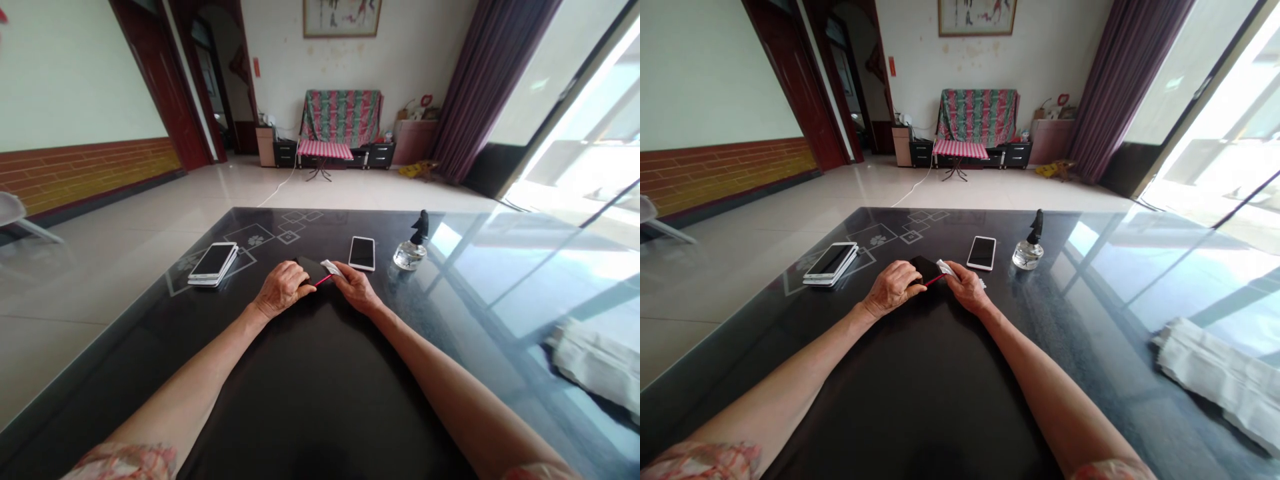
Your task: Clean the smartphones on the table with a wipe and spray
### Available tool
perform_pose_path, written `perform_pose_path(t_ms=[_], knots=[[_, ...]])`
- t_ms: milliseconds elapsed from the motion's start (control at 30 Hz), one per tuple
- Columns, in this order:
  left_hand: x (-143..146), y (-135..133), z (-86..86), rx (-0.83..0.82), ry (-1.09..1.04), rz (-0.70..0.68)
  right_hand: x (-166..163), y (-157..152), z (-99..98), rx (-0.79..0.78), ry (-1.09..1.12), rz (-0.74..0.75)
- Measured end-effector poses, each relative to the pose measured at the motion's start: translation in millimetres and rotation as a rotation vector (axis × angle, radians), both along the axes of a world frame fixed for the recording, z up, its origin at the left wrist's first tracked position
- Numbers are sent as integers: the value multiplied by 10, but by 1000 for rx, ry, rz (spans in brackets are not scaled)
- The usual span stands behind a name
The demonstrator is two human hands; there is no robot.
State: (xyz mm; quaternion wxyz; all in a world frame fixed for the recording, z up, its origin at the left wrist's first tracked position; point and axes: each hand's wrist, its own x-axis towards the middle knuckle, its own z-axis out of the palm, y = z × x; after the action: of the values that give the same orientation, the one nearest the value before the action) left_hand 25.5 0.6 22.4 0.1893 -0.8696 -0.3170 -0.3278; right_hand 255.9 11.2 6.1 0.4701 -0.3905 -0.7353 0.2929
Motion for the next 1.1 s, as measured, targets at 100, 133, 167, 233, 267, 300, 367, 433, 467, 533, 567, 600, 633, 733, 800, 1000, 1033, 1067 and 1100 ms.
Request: perform_pose_path(t_ms=[100, 133, 167, 233, 267, 300, 367, 433, 467, 533, 567, 600, 633, 733, 800, 1000, 1033, 1067, 1100], knots=[[18, 49, -4, -51, 5, -37, 6, 22, -13, -46, 49, 16], [24, 72, -15, -74, 7, -46, 7, 27, -14, -63, 59, 24], [29, 98, -30, -99, 13, -51, 8, 31, -14, -79, 67, 32], [38, 153, -67, -165, 44, -49, 7, 37, -15, -95, 76, 46], [42, 182, -86, -203, 68, -46, 5, 41, -18, -97, 81, 50], [45, 209, -102, -242, 93, -43, 3, 44, -22, -96, 87, 50], [48, 259, -122, -306, 129, -31, -3, 52, -32, -98, 96, 50], [44, 294, -121, -352, 143, -18, -6, 61, -41, -105, 102, 55], [39, 306, -114, -371, 148, -10, -6, 65, -42, -109, 104, 61], [24, 320, -93, -405, 164, 1, -7, 70, -40, -116, 108, 76], [15, 323, -80, -420, 176, 2, -7, 70, -36, -121, 109, 82], [6, 324, -67, -434, 191, -1, -8, 70, -31, -125, 106, 87], [-2, 324, -55, -447, 207, -8, -9, 69, -26, -127, 99, 88], [-19, 316, -28, -488, 255, -20, -13, 62, -17, -129, 82, 92], [-20, 302, -13, -511, 281, -11, -15, 59, -18, -132, 81, 105], [22, 249, 60, -504, 330, -26, -5, 71, -31, -126, 67, 108], [33, 245, 72, -479, 325, -34, -4, 73, -31, -131, 72, 107], [45, 242, 82, -447, 316, -40, -4, 75, -32, -140, 81, 108], [54, 242, 87, -412, 303, -44, -7, 76, -33, -154, 91, 109]])
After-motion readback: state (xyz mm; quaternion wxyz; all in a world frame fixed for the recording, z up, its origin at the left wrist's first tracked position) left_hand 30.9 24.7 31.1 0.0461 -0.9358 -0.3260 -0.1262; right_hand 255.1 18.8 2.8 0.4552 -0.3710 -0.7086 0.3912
